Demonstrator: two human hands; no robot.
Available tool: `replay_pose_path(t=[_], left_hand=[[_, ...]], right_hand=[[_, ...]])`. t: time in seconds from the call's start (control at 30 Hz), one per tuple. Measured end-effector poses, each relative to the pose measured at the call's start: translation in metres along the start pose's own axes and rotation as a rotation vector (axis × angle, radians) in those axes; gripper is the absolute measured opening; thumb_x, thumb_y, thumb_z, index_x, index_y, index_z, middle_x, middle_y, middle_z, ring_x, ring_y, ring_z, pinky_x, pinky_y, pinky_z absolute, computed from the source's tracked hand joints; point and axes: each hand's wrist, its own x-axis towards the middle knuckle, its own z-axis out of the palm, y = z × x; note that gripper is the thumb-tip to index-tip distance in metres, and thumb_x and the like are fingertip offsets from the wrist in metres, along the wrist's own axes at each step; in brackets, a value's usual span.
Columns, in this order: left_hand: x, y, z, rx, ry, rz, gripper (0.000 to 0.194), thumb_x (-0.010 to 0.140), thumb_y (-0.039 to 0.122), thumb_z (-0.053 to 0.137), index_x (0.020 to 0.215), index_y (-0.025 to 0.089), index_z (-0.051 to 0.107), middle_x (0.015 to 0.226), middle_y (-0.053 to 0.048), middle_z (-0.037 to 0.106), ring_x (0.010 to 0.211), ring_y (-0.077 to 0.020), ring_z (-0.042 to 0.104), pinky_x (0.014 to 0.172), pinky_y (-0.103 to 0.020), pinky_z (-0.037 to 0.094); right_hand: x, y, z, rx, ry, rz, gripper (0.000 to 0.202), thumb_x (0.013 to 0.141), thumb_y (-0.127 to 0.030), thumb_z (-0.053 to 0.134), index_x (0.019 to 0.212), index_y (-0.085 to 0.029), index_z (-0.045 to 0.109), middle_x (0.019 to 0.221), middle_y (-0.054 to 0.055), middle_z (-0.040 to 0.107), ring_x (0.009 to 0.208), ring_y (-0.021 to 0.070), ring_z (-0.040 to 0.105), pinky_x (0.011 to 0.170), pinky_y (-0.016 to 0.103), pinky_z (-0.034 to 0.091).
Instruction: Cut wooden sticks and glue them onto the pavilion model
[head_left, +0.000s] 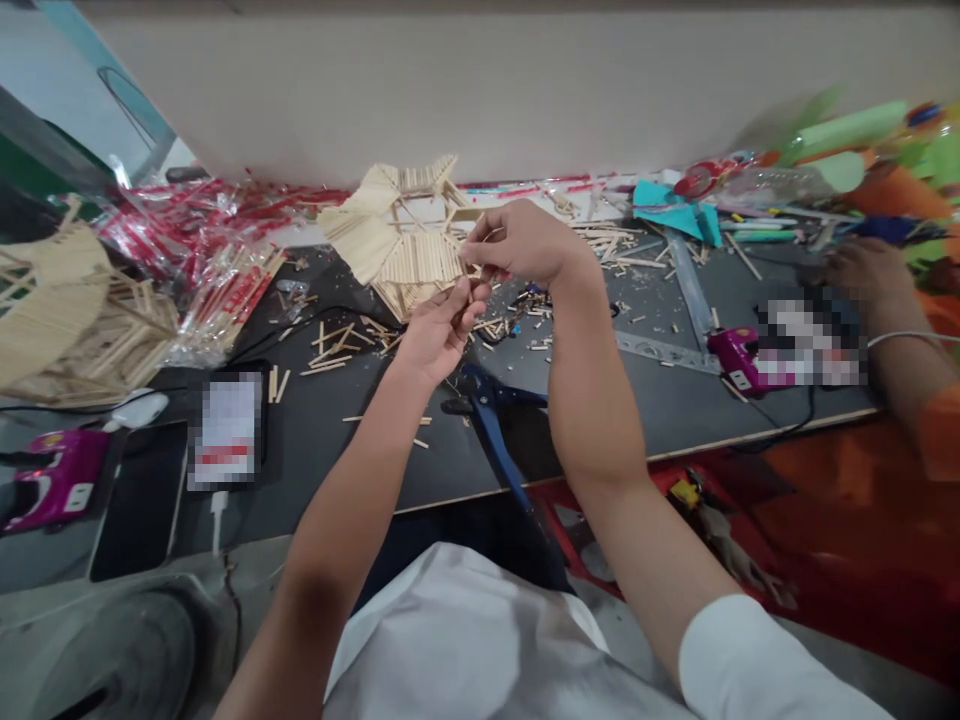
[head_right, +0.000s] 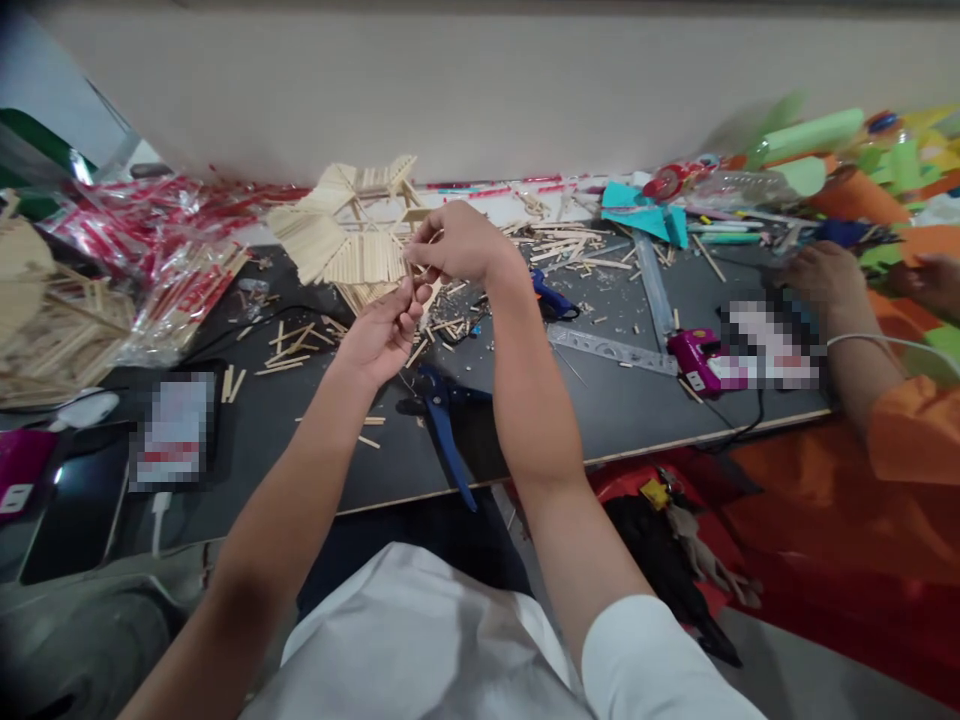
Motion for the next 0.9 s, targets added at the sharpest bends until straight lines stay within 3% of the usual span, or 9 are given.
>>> replay_pose_path(t=[0.17,0.43,0.63,0.9], left_hand=[[0.000,0.000,0.000,-0.010,-0.032,0.028,0.028,0.100,0.009,0.052,0.079,0.008,0.070,0.069,-0.001,0.070,0.049,0.0001,0.060,0.043,-0.004,0.045],[-0.001,-0.002,0.000,-0.036,-0.065,0.041,0.029,0.102,0.010,0.051,0.080,0.007,0.070,0.068,0.000,0.069,0.048,0.0008,0.060,0.043,-0.004,0.045],[0.003,-0.003,0.000,-0.094,-0.053,0.005,0.019,0.101,0.010,0.053,0.101,0.006,0.071,0.068,0.001,0.069,0.049,0.0001,0.060,0.043,-0.003,0.046],[0.001,0.009,-0.003,-0.226,-0.069,-0.171,0.025,0.101,0.010,0.047,0.114,0.007,0.069,0.073,-0.003,0.070,0.055,-0.0034,0.065,0.046,-0.003,0.048]], right_hand=[[-0.001,-0.004,0.000,0.046,-0.037,0.020,0.019,0.080,-0.012,0.076,0.067,-0.019,0.064,0.055,-0.001,0.065,0.049,0.0129,0.062,0.042,0.022,0.044],[-0.007,-0.010,0.001,0.060,-0.020,0.051,0.019,0.080,-0.013,0.078,0.071,-0.019,0.062,0.055,-0.002,0.064,0.052,0.0138,0.065,0.046,0.021,0.048],[-0.005,-0.006,0.002,0.060,-0.023,0.042,0.017,0.079,-0.012,0.075,0.072,-0.019,0.062,0.055,-0.001,0.066,0.052,0.0131,0.064,0.048,0.021,0.050],[0.005,0.008,0.004,0.094,-0.006,-0.031,0.019,0.077,-0.012,0.079,0.070,-0.020,0.063,0.055,-0.001,0.063,0.051,0.0141,0.060,0.048,0.026,0.051]])
